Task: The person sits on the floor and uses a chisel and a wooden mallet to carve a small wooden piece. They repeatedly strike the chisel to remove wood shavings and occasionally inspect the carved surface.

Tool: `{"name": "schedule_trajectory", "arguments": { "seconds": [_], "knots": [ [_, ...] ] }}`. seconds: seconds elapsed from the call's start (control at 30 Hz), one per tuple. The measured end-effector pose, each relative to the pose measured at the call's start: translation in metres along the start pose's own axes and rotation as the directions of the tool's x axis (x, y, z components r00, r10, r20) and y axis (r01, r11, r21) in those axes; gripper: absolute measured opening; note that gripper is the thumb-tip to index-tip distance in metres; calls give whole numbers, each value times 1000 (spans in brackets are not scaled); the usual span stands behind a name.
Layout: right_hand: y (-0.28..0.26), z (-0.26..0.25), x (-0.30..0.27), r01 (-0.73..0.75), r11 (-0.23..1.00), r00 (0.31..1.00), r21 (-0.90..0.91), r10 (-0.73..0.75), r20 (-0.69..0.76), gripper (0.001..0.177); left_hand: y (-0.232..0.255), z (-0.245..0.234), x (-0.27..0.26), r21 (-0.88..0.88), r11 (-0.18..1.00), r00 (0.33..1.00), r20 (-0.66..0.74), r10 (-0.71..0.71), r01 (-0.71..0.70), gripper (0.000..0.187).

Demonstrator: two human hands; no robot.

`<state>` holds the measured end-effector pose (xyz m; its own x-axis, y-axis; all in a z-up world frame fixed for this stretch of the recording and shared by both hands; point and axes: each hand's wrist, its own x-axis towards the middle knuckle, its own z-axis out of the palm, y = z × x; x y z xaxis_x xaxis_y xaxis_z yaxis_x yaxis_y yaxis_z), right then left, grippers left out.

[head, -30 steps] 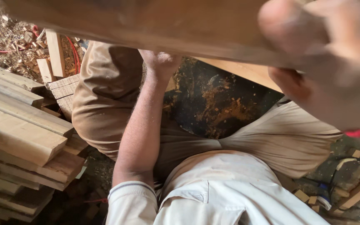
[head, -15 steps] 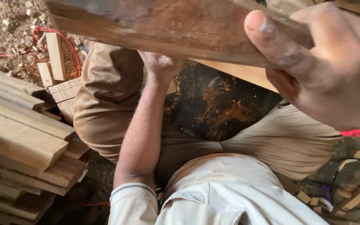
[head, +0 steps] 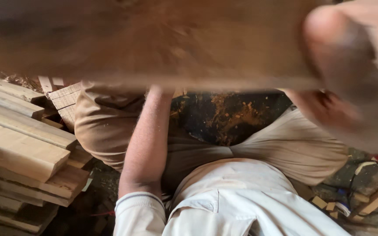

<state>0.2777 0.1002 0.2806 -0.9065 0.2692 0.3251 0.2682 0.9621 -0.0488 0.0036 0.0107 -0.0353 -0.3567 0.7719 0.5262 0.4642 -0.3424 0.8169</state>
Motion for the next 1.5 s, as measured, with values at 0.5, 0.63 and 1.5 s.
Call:
{"name": "schedule_trajectory", "arguments": {
  "seconds": [0.5, 0.63, 1.5],
  "knots": [
    [-2, -1, 5, -49, 998, 999, 47, 49, 0, 77, -15, 3, 2, 26, 1000, 1000, 16, 16, -17, 20],
    [-5, 8, 4, -36, 990, 998, -135, 42, 37, 75, -25, 6, 3, 20, 1000, 1000, 27, 2, -2, 21],
    [-4, 28, -26, -66, 987, 996, -148, 55, -76, 67, -31, -1, -19, 42, 999, 998, 61, 3, -5, 27]
  ]
}}
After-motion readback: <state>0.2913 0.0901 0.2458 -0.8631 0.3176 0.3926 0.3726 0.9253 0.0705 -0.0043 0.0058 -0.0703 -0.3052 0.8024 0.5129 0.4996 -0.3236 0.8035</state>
